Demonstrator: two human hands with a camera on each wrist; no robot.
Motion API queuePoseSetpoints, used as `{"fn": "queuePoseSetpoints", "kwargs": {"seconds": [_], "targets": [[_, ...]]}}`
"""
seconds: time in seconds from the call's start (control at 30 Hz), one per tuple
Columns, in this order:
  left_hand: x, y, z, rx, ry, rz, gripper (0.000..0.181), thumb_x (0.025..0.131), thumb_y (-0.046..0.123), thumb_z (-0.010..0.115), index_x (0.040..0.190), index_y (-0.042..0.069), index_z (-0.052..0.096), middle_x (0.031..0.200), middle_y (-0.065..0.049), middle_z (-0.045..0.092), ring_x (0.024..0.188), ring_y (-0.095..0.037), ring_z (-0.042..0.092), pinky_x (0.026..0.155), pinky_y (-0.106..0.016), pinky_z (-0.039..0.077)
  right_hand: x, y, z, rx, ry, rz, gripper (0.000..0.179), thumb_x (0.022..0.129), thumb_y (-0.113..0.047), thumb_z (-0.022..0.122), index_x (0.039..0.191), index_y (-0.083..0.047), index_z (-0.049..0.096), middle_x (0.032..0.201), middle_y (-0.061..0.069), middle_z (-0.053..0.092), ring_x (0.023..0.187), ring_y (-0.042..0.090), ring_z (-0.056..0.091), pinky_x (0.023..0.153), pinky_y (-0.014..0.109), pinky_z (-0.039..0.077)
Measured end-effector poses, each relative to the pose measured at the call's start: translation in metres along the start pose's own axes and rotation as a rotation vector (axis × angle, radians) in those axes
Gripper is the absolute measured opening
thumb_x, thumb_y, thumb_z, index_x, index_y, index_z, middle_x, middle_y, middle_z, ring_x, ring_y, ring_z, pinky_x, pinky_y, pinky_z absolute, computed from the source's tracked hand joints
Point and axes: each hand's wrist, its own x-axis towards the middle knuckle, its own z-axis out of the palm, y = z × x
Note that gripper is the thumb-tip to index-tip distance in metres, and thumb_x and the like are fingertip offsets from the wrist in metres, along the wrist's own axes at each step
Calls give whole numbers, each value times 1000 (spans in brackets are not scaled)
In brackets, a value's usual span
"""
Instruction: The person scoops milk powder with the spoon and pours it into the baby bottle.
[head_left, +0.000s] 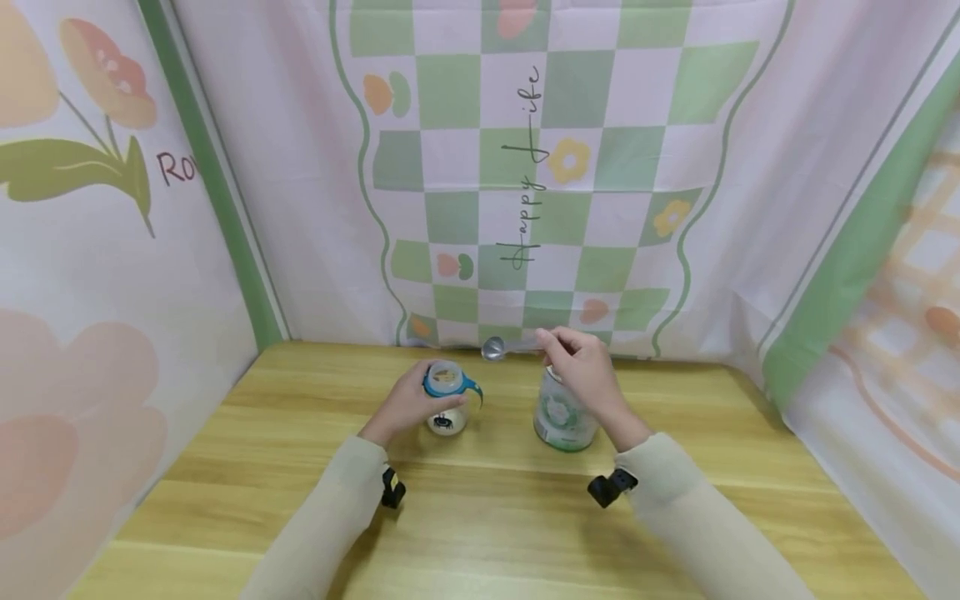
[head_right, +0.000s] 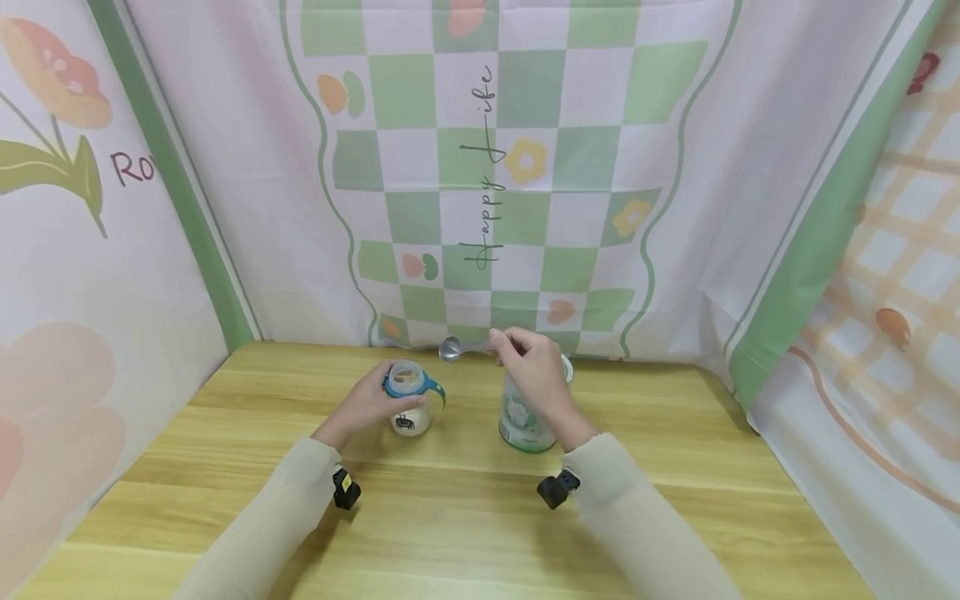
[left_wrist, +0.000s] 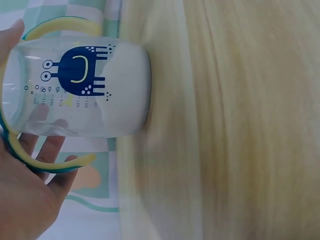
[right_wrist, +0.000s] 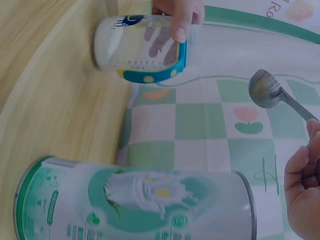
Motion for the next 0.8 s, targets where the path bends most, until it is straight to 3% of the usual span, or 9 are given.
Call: {"fn": "queuePoseSetpoints", "kwargs": {"seconds": [0.17, 0.33, 0.47, 0.67, 0.8], "targets": [[2, 0, 0, 5, -11, 23, 79, 78, 46, 86, 142, 16, 49, 129, -1, 59, 119, -22, 56, 103, -48, 43, -1, 5, -11, 23, 13, 28, 51, 102, -46, 56, 83, -1, 68, 78, 23, 64, 64, 31, 56, 52, 27, 43], [3, 1, -1, 16, -17, 25, 87, 78, 48, 85, 147, 13, 45, 132, -3, 57, 120, -23, 56, 104, -48, 43, -2, 9, -19, 7, 30, 36, 43, 103, -38, 58, 85, -2, 70, 75, 14, 65, 65, 22, 56, 57, 26, 45], [3, 5, -2, 16, -14, 29, 88, 78, 49, 85, 148, 14, 44, 134, -5, 55, 118, -25, 56, 102, -49, 45, -3, 11, -26, 13, 38, 49, 39, 103, -35, 58, 87, -2, 71, 75, 13, 64, 66, 22, 56, 57, 25, 44], [5, 13, -2, 41, 1, 57, 84, 81, 49, 82, 148, 15, 45, 145, -3, 49, 132, -24, 47, 110, -47, 38, -4, 16, -35, 10, 53, 64, 43, 103, -39, 58, 84, -2, 69, 75, 15, 63, 65, 23, 56, 56, 25, 45], [7, 21, -2, 45, 16, 96, 79, 83, 46, 82, 146, 14, 47, 145, -2, 50, 136, -23, 43, 113, -44, 34, -4, 22, -40, 10, 59, 58, 40, 104, -33, 57, 85, 0, 69, 75, 16, 62, 63, 20, 55, 56, 24, 45]]}}
